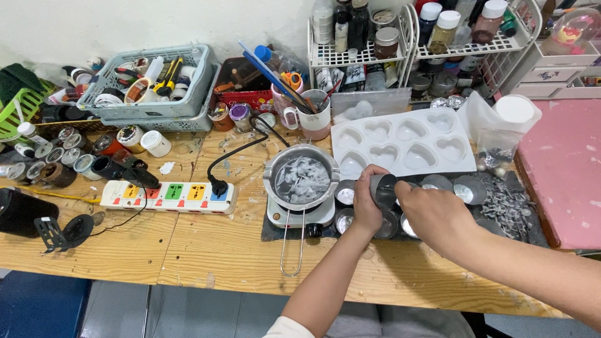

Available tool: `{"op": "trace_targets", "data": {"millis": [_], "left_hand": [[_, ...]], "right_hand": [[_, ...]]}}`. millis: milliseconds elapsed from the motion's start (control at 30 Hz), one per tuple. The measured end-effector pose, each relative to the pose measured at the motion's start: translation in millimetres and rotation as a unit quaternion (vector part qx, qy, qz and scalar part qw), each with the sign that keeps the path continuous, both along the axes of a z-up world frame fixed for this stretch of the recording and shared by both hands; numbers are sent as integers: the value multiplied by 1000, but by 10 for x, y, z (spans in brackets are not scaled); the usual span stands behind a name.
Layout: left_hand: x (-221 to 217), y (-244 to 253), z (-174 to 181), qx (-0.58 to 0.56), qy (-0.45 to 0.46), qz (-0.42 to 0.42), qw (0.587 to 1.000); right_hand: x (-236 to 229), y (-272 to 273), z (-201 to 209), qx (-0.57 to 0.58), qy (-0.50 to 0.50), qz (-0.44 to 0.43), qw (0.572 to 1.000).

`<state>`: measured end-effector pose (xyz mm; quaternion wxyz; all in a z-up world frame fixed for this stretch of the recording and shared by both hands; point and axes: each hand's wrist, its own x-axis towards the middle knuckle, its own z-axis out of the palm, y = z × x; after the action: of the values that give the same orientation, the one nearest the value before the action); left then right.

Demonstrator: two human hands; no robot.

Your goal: Scooping solid wax material into small metal candle molds on a workbench.

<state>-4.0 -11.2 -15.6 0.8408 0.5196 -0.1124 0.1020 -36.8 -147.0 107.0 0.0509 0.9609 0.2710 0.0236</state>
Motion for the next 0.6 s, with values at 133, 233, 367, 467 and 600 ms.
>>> {"op": "trace_targets", "data": {"millis": [133, 233, 367, 467, 600], "left_hand": [[-18, 18, 81, 1, -2, 23, 1000], [-28, 34, 68, -50, 15, -22, 998], [37, 42, -56, -27, -14, -51, 998], [-5, 58, 20, -6, -24, -38, 999], [-40, 90, 166, 4, -45, -14, 999]], "right_hand": [[24, 48, 120, 67, 38, -3, 997], [28, 78, 225, 86, 137, -45, 986], [42, 60, 216, 123, 148, -35, 981], [65, 43, 167, 155, 161, -36, 974], [160, 52, 103, 184, 231, -69, 953]]}}
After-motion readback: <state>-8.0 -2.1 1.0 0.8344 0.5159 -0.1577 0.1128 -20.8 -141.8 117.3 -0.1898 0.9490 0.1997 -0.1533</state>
